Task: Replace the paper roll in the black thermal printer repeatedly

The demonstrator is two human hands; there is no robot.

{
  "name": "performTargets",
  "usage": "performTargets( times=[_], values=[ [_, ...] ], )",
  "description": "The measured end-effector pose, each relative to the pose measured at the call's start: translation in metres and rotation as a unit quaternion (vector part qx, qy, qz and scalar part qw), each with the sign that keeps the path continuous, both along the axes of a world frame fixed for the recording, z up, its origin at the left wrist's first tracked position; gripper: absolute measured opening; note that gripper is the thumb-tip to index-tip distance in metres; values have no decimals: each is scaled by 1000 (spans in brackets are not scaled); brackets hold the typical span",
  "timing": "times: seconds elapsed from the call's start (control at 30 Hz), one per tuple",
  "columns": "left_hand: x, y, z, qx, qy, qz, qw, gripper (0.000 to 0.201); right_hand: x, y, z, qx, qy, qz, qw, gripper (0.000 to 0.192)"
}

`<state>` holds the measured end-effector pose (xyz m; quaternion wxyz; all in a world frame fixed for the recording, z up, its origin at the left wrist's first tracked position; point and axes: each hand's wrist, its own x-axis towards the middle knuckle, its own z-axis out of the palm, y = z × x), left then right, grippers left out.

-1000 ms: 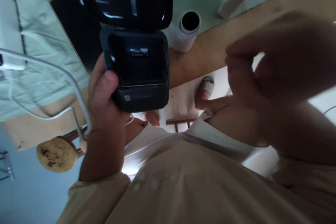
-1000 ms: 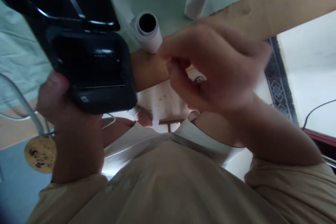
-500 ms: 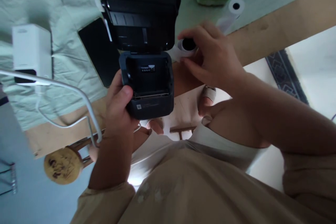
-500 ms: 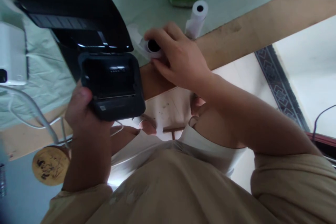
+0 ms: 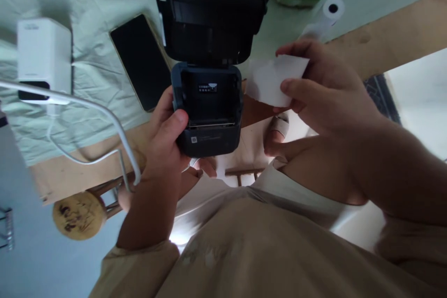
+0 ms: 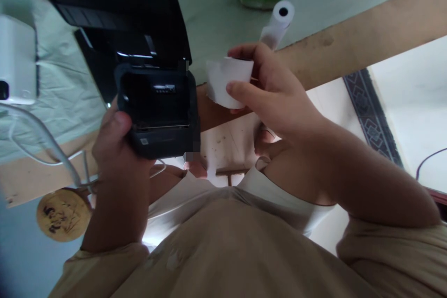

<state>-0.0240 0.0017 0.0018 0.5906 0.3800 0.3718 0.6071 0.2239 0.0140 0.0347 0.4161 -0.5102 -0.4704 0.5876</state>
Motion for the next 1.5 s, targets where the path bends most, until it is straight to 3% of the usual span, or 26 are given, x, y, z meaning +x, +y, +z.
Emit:
performTargets(
  times=[0.2, 0.27, 0.37, 0.47, 0.57, 0.67, 0.77, 0.9, 1.03, 1.2, 1.3, 1.4, 1.5],
  values=[
    [-1, 0, -1, -9, 33, 16, 999, 33, 6, 5, -6, -22, 22, -5, 999, 37],
    [-1, 0, -2, -4, 36, 13, 999, 32, 5, 7, -5, -52, 65, -20, 996, 43],
    [-2, 1, -3, -3, 28, 5, 1000, 31, 3, 9, -4, -99, 102, -37, 989, 37],
    [-1, 3, -4, 9, 11, 2, 1000, 30, 0, 6, -2, -77, 77, -33, 994, 33],
    [0, 3, -3, 17, 5, -7, 1000, 29, -1, 4, 0, -54, 77, -22, 995, 43],
    [1, 2, -1, 15, -9, -14, 1000, 28, 0, 5, 1, -82, 116, -33, 989, 50],
    [0, 2, -2, 17, -25, -21, 999, 28, -1, 6, 0, -106, 111, -27, 988, 43],
    [0, 2, -2, 8, -39, -31, 999, 29, -5, 2, 3, -55, 58, -18, 997, 46],
    [2, 2, -2, 22, -45, -35, 998, 26, -8, 4, 8, -62, 84, -67, 992, 57],
    [3, 2, -2, 18, -46, -40, 998, 28, -8, 16, 5, -129, 139, -126, 974, 48],
    [2, 1, -2, 11, -47, -32, 998, 27, -10, 14, 6, -65, 108, -102, 987, 52],
    [2, 1, -2, 15, -46, -31, 998, 27, -13, 6, 12, 54, 0, -48, 997, 45],
    [1, 1, -2, 16, -48, -30, 998, 27, -20, 0, 19, 209, -151, -2, 966, 42]
  ],
)
